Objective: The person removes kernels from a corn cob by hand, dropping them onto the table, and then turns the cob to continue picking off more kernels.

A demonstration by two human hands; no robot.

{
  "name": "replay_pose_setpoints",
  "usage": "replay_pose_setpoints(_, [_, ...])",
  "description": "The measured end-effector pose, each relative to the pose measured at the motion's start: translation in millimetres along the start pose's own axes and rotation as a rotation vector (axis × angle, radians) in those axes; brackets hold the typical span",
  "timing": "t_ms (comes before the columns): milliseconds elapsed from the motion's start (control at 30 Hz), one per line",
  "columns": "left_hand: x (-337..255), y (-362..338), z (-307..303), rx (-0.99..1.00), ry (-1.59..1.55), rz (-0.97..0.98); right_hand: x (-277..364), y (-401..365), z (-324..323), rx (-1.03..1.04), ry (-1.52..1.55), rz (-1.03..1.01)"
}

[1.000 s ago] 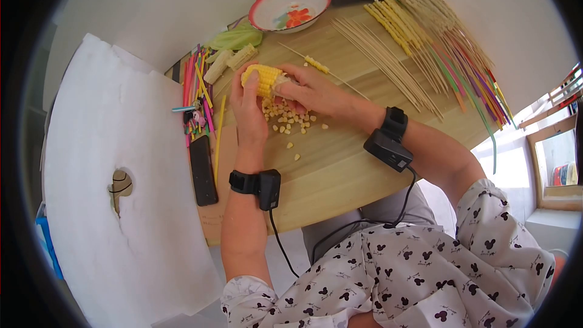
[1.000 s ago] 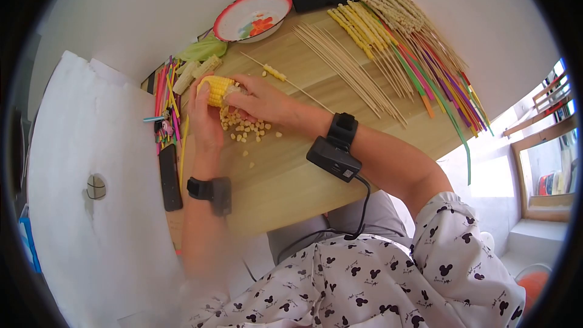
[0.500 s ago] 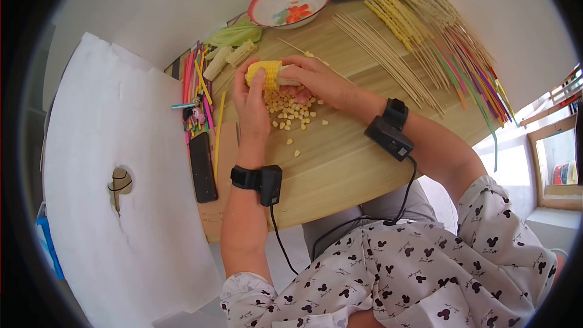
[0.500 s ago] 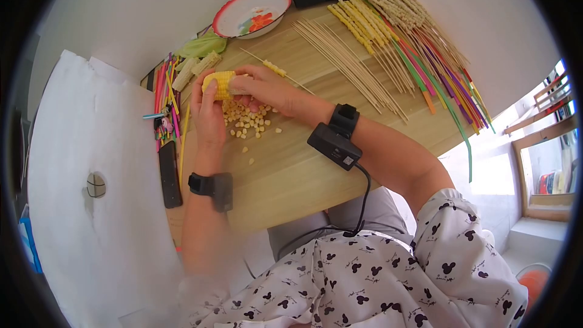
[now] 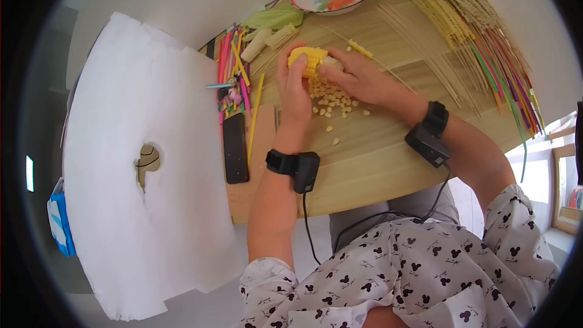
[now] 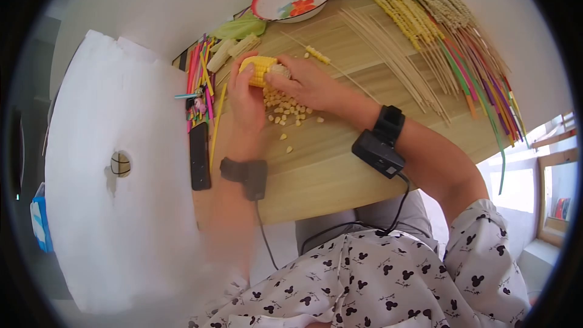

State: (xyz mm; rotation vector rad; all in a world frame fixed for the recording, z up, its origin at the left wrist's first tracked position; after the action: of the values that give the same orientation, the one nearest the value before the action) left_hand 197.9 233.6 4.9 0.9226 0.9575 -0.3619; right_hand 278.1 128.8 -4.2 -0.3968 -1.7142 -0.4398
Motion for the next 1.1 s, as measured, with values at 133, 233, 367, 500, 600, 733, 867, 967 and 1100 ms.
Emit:
replay_pose_setpoints(133, [6,-3,0,-0.029,-0.069,-0.055,-1,6,3,-0.041,-0.085,-0.093])
replay_pose_setpoints(233, [4,-1,-1,-0.033,-0.114,-0.065,-4,5,5,0.058,0.032,0.024])
replay_pose_setpoints(367, [9,-1,-3,-0.022,-0.073,-0.066,-4,-1,5,0.153,0.253,0.175])
replay_pose_setpoints(500, [2,-1,5,0.012,-0.059,-0.066,-4,-3,3,0.17,0.35,0.254])
replay_pose_setpoints(600, [3,-3,4,0.0,0.006,-0.051,-1,-1,2,0.11,0.244,0.222])
replay_pose_setpoints(733, [5,-3,3,0.018,0.024,-0.045,-3,8,1,0.022,0.089,0.028])
replay_pose_setpoints(867, [8,-1,-3,0.005,-0.062,-0.065,-5,7,3,0.006,0.006,0.017])
replay_pose_setpoints(967, [12,1,-1,0.003,-0.125,-0.068,5,0,-3,-0.046,-0.083,-0.154])
replay_pose_setpoints(1100, [8,1,-4,0.01,-0.194,-0.084,14,-2,1,0.02,-0.06,-0.187])
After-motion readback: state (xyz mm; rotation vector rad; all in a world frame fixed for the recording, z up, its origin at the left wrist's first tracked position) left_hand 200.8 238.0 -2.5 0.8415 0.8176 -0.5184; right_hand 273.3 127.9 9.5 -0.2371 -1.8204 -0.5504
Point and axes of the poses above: each hand's wrist, its own y-axis towards the middle knuckle, its own z-axis out of the palm, x = y × z, the point moved 8 cm from there along y, towards the middle knuckle, and after that the axes turned 15 degrees about z, right-handed, at the moved point
